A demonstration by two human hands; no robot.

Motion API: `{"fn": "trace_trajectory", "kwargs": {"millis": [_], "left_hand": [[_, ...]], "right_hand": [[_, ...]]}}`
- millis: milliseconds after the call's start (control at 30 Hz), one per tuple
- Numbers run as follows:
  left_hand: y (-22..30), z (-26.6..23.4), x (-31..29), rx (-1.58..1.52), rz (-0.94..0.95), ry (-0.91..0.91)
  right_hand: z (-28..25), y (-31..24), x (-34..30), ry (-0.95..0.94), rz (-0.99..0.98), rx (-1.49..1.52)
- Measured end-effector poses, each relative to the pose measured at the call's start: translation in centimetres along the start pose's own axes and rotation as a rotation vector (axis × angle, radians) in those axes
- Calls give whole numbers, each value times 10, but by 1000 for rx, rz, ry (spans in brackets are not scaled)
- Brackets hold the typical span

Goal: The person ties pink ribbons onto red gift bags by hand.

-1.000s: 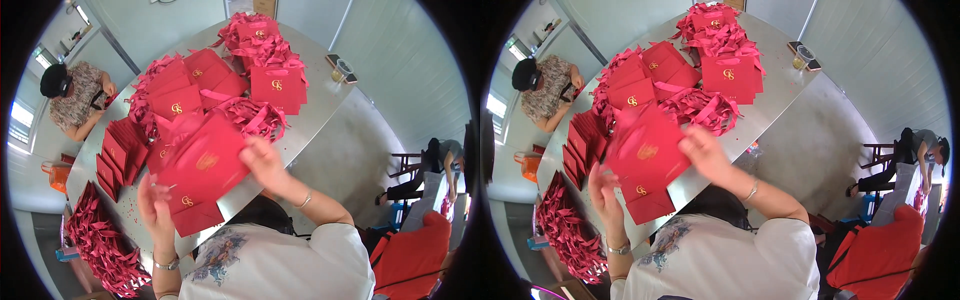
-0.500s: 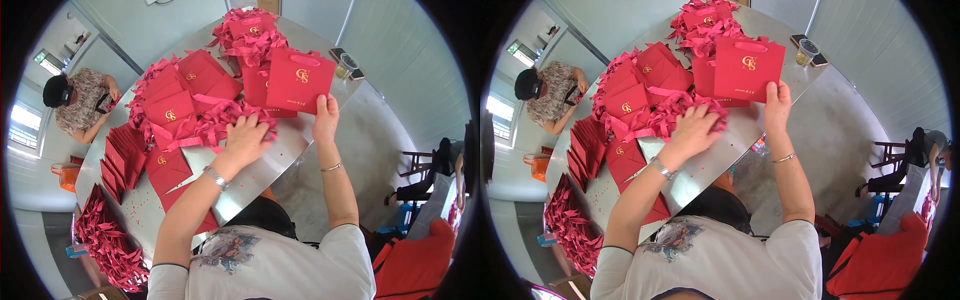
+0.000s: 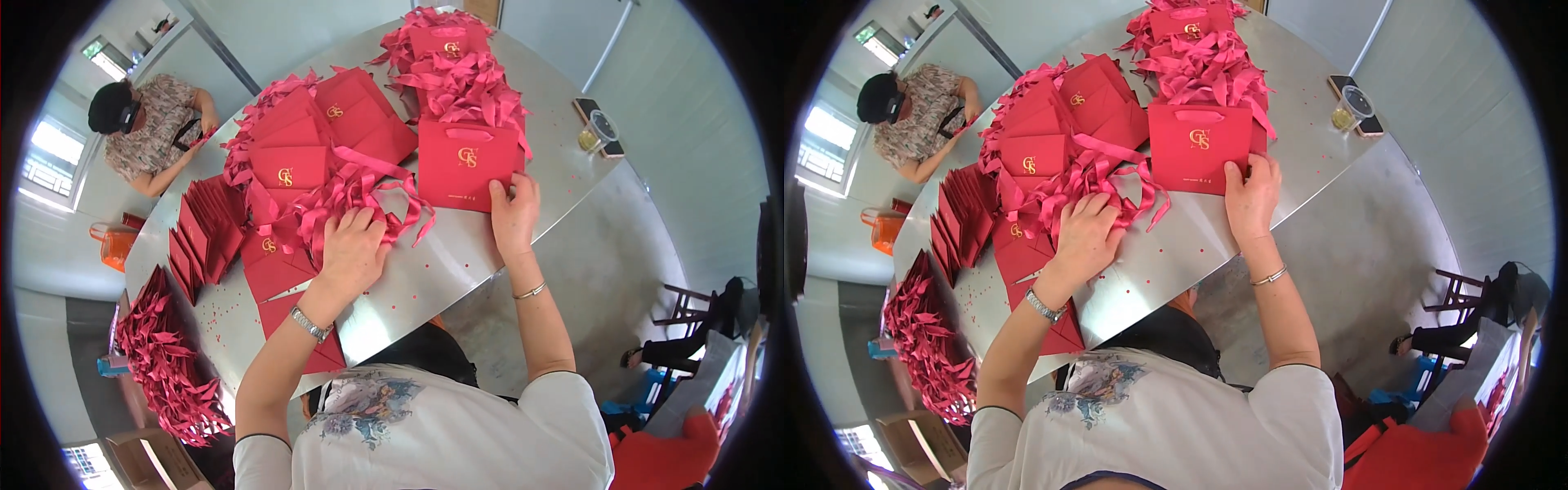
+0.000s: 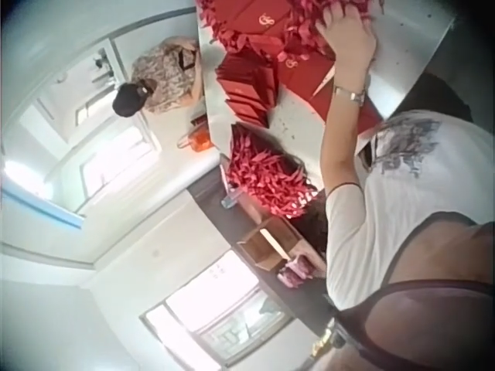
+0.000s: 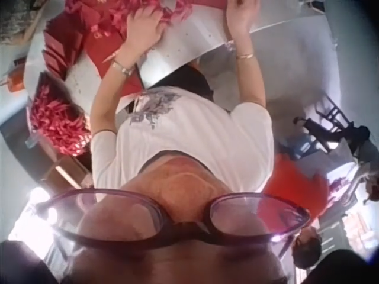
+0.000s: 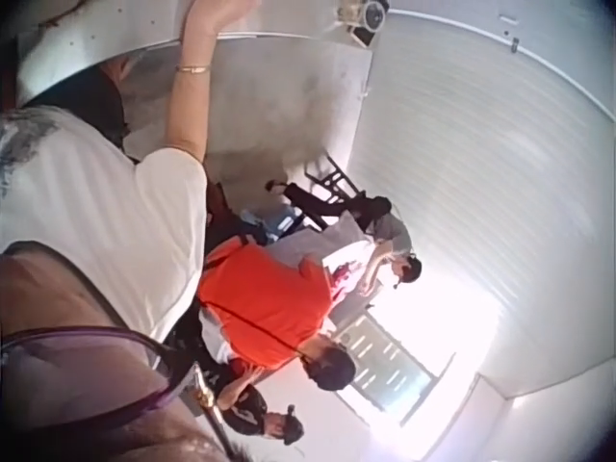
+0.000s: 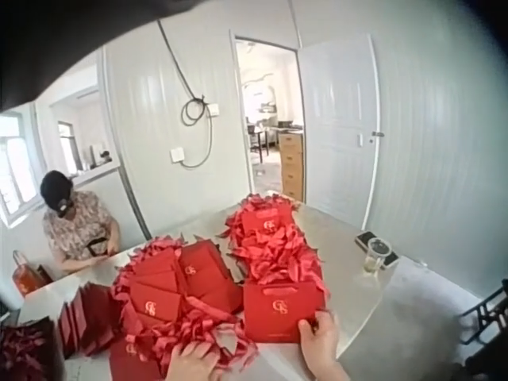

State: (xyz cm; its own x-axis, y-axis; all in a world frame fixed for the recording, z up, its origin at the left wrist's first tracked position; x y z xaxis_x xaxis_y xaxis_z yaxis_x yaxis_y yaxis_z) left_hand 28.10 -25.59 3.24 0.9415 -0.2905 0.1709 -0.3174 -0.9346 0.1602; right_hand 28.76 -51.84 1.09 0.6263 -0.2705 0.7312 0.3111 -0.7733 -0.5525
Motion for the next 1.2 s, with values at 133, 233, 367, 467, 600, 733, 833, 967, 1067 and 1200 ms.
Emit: {"fn": "trace_trajectory", "kwargs": {"millis": [133,233,367,467,600,733,833,967,1067,1200], "left_hand": [[23,-20,-18,-19,-19,32],[38,-26,-20,-167,-2,28],[64,-22,24,-316,12,110],[55,-1,78,-456,-238,123],[45,16,133,-582,-329,-67],[50,39,157,-605,-405,-151],[42,59,171,-645,-460,-146],[47,59,183,-791,-528,-73],[51,49,187,-927,-504,71],[46,39,199,-968,-408,254]], "right_hand": [[13,14,-5,-159,166,-30],[13,8,-3,-122,60,-56],[8,12,-4,-131,40,-61],[13,13,-2,-157,93,-23],[7,14,16,-174,-68,-254],[18,67,44,-357,94,89],[43,71,62,-425,217,587],[61,83,79,-390,201,563],[71,89,93,-264,150,613],[81,88,105,-169,130,753]]}}
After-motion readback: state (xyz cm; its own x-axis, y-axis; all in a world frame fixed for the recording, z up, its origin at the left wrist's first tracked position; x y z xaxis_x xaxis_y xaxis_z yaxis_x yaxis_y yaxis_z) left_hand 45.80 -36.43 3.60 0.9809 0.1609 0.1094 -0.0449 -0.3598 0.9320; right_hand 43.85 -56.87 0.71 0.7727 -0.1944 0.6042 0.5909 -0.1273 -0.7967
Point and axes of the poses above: each hand's wrist, its own x-axis towards the middle knuckle, its own z-axis out of the palm, y = z × x, the point moved 7 cm from there along x, towards the middle knuckle, and after that the axes turned 15 degrees about -z, right-handed, at the moved point
